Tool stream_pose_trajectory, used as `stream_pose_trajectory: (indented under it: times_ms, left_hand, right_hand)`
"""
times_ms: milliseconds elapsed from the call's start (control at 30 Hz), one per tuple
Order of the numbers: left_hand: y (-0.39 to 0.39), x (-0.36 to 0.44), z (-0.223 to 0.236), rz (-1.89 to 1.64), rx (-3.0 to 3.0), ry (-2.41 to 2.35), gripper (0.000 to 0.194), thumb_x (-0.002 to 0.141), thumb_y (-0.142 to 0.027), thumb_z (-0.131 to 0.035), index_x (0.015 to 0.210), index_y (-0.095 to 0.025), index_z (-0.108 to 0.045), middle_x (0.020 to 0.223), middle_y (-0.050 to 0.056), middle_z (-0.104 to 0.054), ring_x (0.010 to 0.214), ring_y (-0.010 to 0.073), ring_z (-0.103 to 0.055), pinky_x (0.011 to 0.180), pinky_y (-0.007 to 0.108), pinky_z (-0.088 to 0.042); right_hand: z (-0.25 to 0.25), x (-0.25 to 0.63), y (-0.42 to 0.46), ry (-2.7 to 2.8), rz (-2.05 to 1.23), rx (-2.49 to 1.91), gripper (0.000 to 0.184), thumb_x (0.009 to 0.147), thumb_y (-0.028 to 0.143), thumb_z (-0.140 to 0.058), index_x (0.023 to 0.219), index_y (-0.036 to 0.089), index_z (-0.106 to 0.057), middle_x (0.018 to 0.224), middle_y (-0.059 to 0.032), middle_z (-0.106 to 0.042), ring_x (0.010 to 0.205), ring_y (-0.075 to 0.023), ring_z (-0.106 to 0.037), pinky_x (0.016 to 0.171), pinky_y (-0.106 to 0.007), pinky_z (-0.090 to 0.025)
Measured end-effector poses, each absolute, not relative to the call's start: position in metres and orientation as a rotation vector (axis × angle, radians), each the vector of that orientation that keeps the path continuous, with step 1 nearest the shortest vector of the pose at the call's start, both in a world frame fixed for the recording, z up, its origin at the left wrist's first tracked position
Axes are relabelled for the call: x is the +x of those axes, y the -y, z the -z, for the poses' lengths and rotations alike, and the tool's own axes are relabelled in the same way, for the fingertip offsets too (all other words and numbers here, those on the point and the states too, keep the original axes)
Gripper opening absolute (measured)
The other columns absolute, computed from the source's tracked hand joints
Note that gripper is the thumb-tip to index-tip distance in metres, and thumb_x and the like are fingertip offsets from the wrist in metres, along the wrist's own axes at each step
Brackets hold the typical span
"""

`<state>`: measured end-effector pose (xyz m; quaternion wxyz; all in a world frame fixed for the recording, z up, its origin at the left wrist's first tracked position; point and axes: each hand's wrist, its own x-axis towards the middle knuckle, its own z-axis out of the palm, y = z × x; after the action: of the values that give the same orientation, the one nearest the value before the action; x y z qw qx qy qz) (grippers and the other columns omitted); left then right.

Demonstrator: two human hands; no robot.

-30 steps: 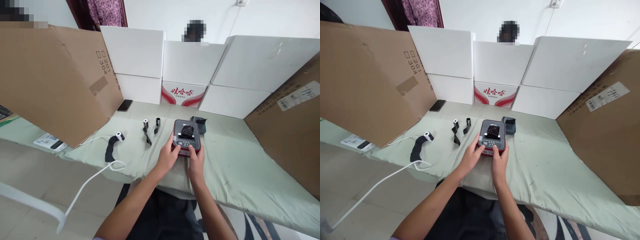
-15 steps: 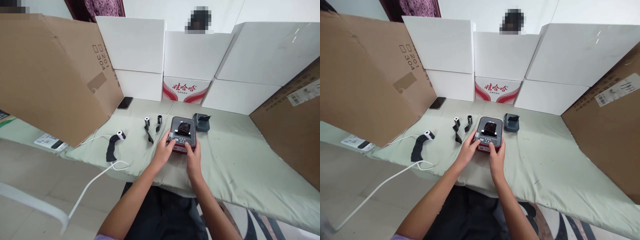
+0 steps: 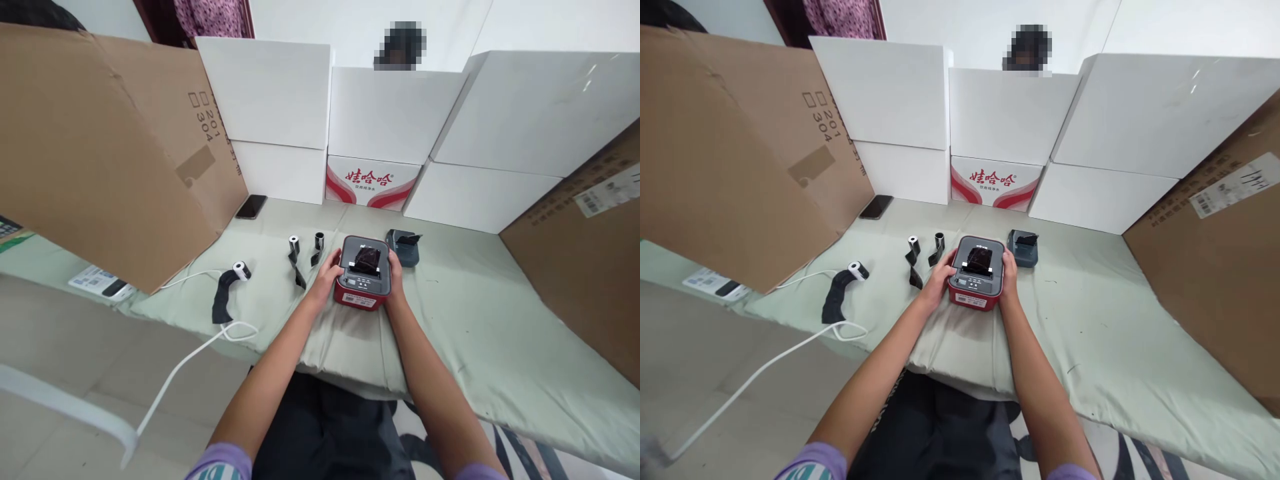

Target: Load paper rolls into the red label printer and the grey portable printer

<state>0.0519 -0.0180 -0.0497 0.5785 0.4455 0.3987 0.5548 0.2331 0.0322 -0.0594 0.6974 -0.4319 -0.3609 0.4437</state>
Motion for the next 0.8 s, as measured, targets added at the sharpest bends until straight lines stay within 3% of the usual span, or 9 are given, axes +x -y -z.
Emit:
stream_pose_trajectory:
  times_ms: [167, 533, 800]
  left_hand:
    - [0.018, 0.055, 0.047, -1.316, 0.951, -0.911, 0.067, 0.07, -0.026, -0.056, 0.138, -0.02, -0.057, 0.145, 0.006, -0.06, 0.137, 0.0265, -0.052, 0.114, 0.038, -0.041]
    - [0.021, 0.057, 0.046, -1.312, 0.951, -0.921, 0.069, 0.071, -0.026, -0.054, 0.14, -0.019, -0.054, 0.144, 0.006, -0.061, 0.135, 0.0266, -0.054, 0.112, 0.037, -0.042]
    - [0.02, 0.056, 0.054, -1.33, 1.004, -0.923, 0.067, 0.074, -0.027, -0.053, 0.141, -0.021, -0.056, 0.143, 0.005, -0.062, 0.131, 0.0252, -0.056, 0.106, 0.034, -0.045]
  right_hand:
    - [0.069, 0.234, -0.026, 0.902, -1.025, -0.899, 0.047, 0.07, 0.044, -0.066, 0.11, 0.021, -0.069, 0.122, -0.0056, -0.071, 0.116, -0.0242, -0.062, 0.11, -0.043, -0.042]
    - [0.064, 0.23, -0.022, 0.875, -1.116, -0.874, 0.04, 0.073, 0.048, -0.064, 0.105, 0.025, -0.069, 0.109, -0.0005, -0.075, 0.108, -0.0225, -0.066, 0.101, -0.039, -0.049]
    - [0.06, 0.226, -0.021, 0.785, -1.243, -0.863, 0.055, 0.074, 0.073, -0.061, 0.1, 0.025, -0.069, 0.104, -0.0036, -0.077, 0.104, -0.0287, -0.07, 0.091, -0.047, -0.057]
